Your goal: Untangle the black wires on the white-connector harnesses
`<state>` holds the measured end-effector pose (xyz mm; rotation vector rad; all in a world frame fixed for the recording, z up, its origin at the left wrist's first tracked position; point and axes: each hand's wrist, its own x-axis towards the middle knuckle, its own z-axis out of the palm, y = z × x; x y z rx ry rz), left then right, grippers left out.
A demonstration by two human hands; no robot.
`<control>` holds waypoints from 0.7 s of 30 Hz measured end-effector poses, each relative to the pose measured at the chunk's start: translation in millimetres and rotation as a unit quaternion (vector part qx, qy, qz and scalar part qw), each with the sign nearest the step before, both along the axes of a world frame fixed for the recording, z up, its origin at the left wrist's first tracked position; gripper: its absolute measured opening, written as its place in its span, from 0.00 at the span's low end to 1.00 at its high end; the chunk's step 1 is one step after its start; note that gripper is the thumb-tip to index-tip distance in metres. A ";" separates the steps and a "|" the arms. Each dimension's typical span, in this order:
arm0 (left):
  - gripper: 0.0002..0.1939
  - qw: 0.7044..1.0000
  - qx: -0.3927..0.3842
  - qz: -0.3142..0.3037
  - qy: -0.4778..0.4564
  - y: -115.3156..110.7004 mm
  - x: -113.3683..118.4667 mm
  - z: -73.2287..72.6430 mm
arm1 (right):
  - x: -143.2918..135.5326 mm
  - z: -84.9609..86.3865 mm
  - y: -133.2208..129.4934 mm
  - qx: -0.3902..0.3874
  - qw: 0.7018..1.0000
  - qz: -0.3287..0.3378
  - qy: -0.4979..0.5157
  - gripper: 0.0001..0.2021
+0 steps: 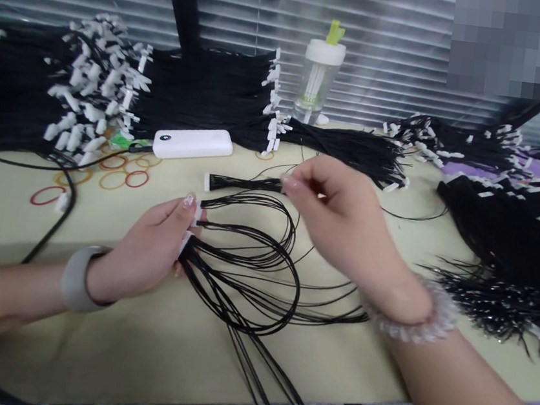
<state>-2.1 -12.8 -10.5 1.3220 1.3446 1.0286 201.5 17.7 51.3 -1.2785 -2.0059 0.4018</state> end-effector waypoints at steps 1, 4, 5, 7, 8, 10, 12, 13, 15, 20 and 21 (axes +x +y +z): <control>0.17 1.000 0.002 0.002 0.005 -0.2 0.0 0.2 | -4.8 -3.2 -1.7 0.018 1.000 0.018 0.002 0.08; 0.18 1.000 0.003 0.005 0.013 -0.2 0.7 1.5 | -10.9 -6.5 -5.5 0.045 0.998 0.023 0.042 0.08; 0.18 1.000 0.003 0.003 0.014 -0.1 0.9 1.9 | -10.4 -6.0 -6.0 0.044 0.997 0.007 0.065 0.08; 0.19 1.000 0.003 -0.002 0.017 -0.3 1.3 2.7 | -8.1 -4.5 -5.9 0.039 0.994 -0.026 0.101 0.09; 0.19 1.000 0.003 -0.004 0.021 -0.5 1.4 3.1 | -7.4 -4.3 -5.6 0.033 0.993 -0.034 0.108 0.09; 0.19 0.999 0.004 -0.007 0.032 -1.4 1.6 3.8 | -8.5 -6.5 -5.5 0.023 0.996 -0.013 0.088 0.09; 0.20 0.999 0.004 -0.011 0.045 -2.9 2.0 4.9 | -13.3 -12.1 -6.6 0.025 0.998 0.044 0.026 0.09; 0.19 0.999 0.005 -0.014 0.051 -3.8 2.3 5.6 | -16.7 -15.6 -7.6 0.033 0.996 0.077 -0.012 0.08; 0.19 0.998 0.010 -0.024 0.058 -5.4 2.8 7.3 | -23.5 -22.5 -10.2 0.054 0.987 0.134 -0.074 0.06; 0.17 0.997 0.027 -0.042 0.058 -7.6 3.5 10.0 | -31.2 -31.2 -15.2 0.061 0.979 0.151 -0.122 0.05; 0.17 0.997 0.029 -0.044 0.059 -7.7 3.5 10.1 | -31.3 -31.8 -15.5 0.060 0.980 0.145 -0.126 0.05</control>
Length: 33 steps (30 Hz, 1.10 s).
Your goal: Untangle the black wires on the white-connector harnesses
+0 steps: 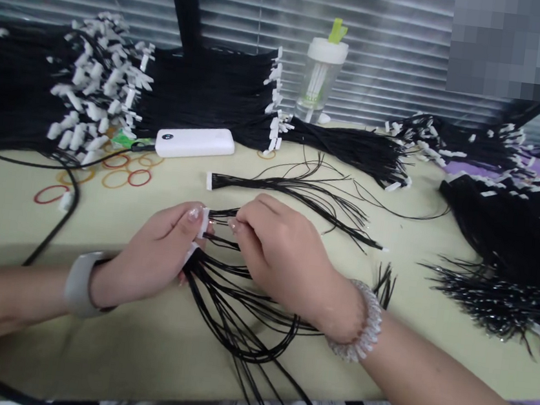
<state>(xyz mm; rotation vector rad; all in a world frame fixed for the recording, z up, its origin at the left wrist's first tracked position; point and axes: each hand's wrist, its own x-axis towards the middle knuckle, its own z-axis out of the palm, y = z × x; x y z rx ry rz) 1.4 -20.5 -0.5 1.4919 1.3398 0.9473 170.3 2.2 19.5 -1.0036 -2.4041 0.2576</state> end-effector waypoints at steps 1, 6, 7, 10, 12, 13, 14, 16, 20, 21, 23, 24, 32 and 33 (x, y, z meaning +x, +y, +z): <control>0.17 1.000 0.002 -0.002 0.002 -0.1 0.0 0.0 | 0.1 -0.4 -0.2 0.001 1.000 -0.004 -0.003 0.05; 0.18 0.999 0.021 -0.010 0.027 -0.2 0.0 -0.2 | -0.8 -2.1 0.0 0.016 1.000 -0.013 0.000 0.06; 0.18 0.999 0.023 -0.012 0.028 -0.2 0.0 -0.1 | -1.3 -2.2 0.0 0.018 1.000 -0.013 0.002 0.06; 0.17 0.999 0.028 -0.020 0.022 -0.1 0.0 0.0 | -2.0 -1.7 -0.3 0.020 1.000 -0.009 0.006 0.06; 0.17 0.999 0.027 -0.024 0.021 0.0 -0.1 0.1 | -1.8 -0.9 -0.7 0.021 1.000 -0.010 0.007 0.06; 0.17 0.999 0.024 -0.025 0.022 0.1 -0.2 0.1 | -1.5 -0.6 -0.9 0.023 1.000 -0.011 0.008 0.06; 0.17 0.999 0.023 -0.025 0.024 0.1 -0.3 0.1 | -1.2 -0.3 -1.1 0.024 1.000 -0.011 0.009 0.06; 0.17 0.999 0.033 -0.027 0.031 0.1 -0.4 0.2 | -0.9 0.0 -1.2 0.022 1.000 -0.003 0.006 0.06; 0.18 0.997 0.053 -0.036 0.049 -0.6 -0.4 0.5 | -1.9 -1.1 -0.7 0.018 1.000 0.013 -0.003 0.06; 0.18 0.997 0.052 -0.037 0.054 -0.9 -0.4 0.5 | -2.4 -1.5 -0.8 0.020 1.000 0.013 -0.001 0.06; 0.18 0.996 0.050 -0.041 0.064 -1.4 -0.4 0.5 | -3.5 -2.4 -1.3 0.027 1.000 0.012 0.006 0.06; 0.18 0.995 0.051 -0.044 0.070 -1.7 -0.3 0.5 | -4.0 -2.8 -1.9 0.031 0.999 0.012 0.009 0.06; 0.19 0.997 0.024 -0.028 0.071 -1.8 0.9 1.4 | -0.5 -2.2 3.2 0.045 0.999 0.008 -0.027 0.07; 0.19 0.998 0.015 -0.021 0.065 -1.3 0.6 1.0 | 2.3 -1.7 6.6 0.045 0.998 0.005 -0.045 0.06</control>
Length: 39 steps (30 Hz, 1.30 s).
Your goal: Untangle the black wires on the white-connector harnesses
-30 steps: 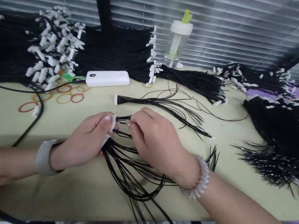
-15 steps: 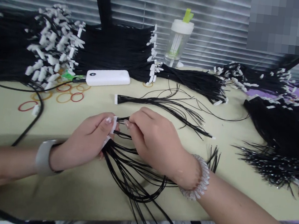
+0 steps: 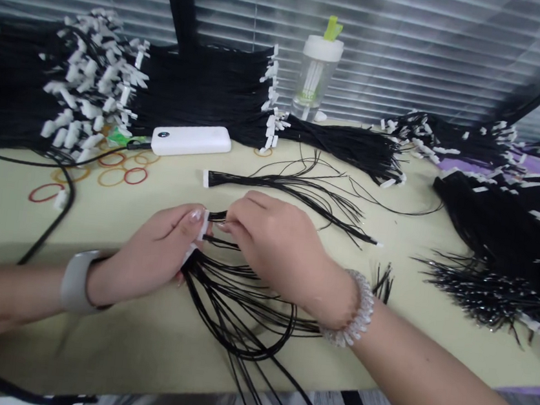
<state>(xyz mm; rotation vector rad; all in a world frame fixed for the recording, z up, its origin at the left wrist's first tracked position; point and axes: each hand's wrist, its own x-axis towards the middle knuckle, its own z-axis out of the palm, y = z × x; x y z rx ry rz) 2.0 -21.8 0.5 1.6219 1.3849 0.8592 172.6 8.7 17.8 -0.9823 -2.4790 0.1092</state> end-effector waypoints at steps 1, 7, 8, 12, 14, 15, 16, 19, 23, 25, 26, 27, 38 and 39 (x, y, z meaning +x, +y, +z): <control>0.19 1.000 -0.009 0.008 -0.009 0.8 -0.4 -0.7 | 3.5 0.9 3.6 0.003 1.000 -0.007 -0.017 0.03; 0.18 0.993 -0.056 0.043 -0.094 9.5 -2.1 -6.8 | 26.4 25.5 10.6 0.024 0.998 -0.063 0.013 0.24; 0.18 0.991 -0.061 0.048 -0.110 10.9 -1.9 -7.7 | 29.4 32.1 8.2 0.022 0.997 -0.067 0.035 0.22; 0.16 0.983 -0.064 0.071 -0.157 14.2 -1.1 -11.5 | 38.0 45.8 -2.9 -0.102 0.994 -0.018 0.016 0.22; 0.16 0.982 -0.059 0.078 -0.160 14.5 -1.4 -13.6 | 37.5 39.6 -6.0 -0.224 0.971 0.029 -0.077 0.20; 0.16 0.983 -0.055 0.078 -0.156 14.4 -1.7 -14.3 | 35.2 33.7 -6.8 -0.268 0.955 0.047 -0.118 0.17; 0.16 0.984 -0.050 0.078 -0.150 14.2 -1.9 -14.6 | 31.4 26.8 -7.5 -0.290 0.945 0.058 -0.139 0.15; 0.16 0.989 -0.040 0.073 -0.125 13.3 -1.9 -12.9 | 13.5 6.0 -8.4 -0.253 0.960 0.068 -0.094 0.15; 0.17 0.993 -0.027 0.076 -0.084 12.4 -1.3 -8.7 | -6.4 -7.1 -9.0 -0.223 0.971 0.067 -0.044 0.15; 0.18 0.994 -0.013 0.080 -0.071 12.3 -1.6 -8.0 | -9.3 -7.0 -9.3 -0.223 0.972 0.071 -0.036 0.13; 0.18 0.994 -0.010 0.080 -0.070 12.2 -1.7 -7.9 | -9.3 -6.1 -9.5 -0.224 0.971 0.074 -0.034 0.13; 0.18 0.994 -0.011 0.078 -0.073 12.2 -2.0 -7.9 | -8.6 -4.9 -9.9 -0.226 0.971 0.078 -0.031 0.13; 0.19 0.994 -0.030 0.064 -0.084 11.6 -1.2 -5.2 | -7.6 -4.1 -11.2 -0.127 0.989 0.053 -0.048 0.10; 0.19 0.994 -0.031 0.063 -0.082 11.5 -1.2 -4.8 | -5.4 -3.3 -9.8 -0.098 0.992 0.035 -0.066 0.09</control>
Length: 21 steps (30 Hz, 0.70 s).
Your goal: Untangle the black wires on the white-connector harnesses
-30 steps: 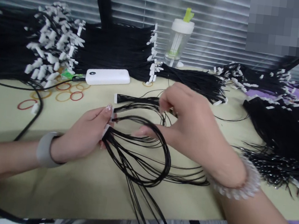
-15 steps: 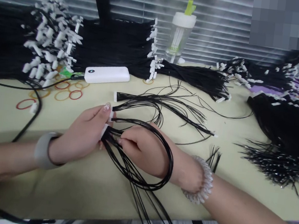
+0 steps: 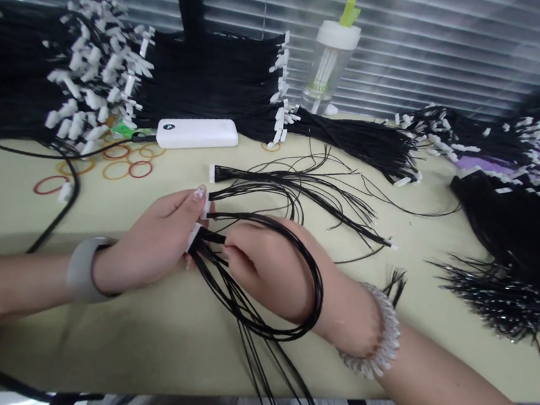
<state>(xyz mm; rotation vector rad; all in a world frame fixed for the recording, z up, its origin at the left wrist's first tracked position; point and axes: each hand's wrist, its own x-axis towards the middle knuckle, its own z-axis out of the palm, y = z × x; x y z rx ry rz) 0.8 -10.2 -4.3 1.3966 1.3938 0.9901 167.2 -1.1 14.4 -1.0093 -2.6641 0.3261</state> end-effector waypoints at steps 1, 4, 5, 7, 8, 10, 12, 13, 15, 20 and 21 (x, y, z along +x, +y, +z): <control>0.19 1.000 -0.001 -0.002 0.002 -0.1 0.0 0.3 | 3.4 1.8 1.6 0.036 0.999 -0.014 -0.023 0.09; 0.18 1.000 -0.003 -0.003 0.008 -0.4 -0.4 -0.3 | 19.2 14.2 7.1 0.103 0.990 -0.051 -0.079 0.08; 0.18 1.000 0.000 -0.001 0.011 -0.6 -0.5 -0.8 | 25.7 20.2 9.3 0.105 0.989 -0.069 -0.072 0.08; 0.18 1.000 0.003 0.005 0.015 -0.8 -0.6 -2.1 | 38.8 33.3 15.1 0.117 0.983 -0.142 0.000 0.06; 0.18 1.000 0.002 0.006 0.014 -0.9 -0.5 -2.6 | 45.0 39.5 18.9 0.133 0.970 -0.195 0.065 0.04; 0.19 1.000 -0.003 0.003 0.010 -1.2 0.0 -3.3 | 56.2 50.0 28.2 0.146 0.915 -0.279 0.251 0.05; 0.19 1.000 -0.005 0.003 0.011 -1.5 0.7 -3.2 | 64.9 57.3 38.1 0.075 0.841 -0.279 0.457 0.09; 0.19 1.000 -0.004 0.004 0.015 -1.6 1.0 -2.9 | 67.7 59.5 42.1 0.021 0.800 -0.262 0.539 0.09; 0.18 1.000 -0.007 0.004 0.020 -1.9 1.7 -2.3 | 68.9 60.5 45.8 -0.063 0.740 -0.245 0.623 0.09; 0.20 1.000 -0.018 0.000 0.019 -2.6 1.6 -2.5 | 43.4 44.0 24.9 -0.099 0.860 -0.220 0.451 0.09; 0.19 1.000 -0.016 -0.001 0.018 -2.8 1.4 -2.6 | 35.9 39.0 18.5 -0.083 0.900 -0.203 0.377 0.05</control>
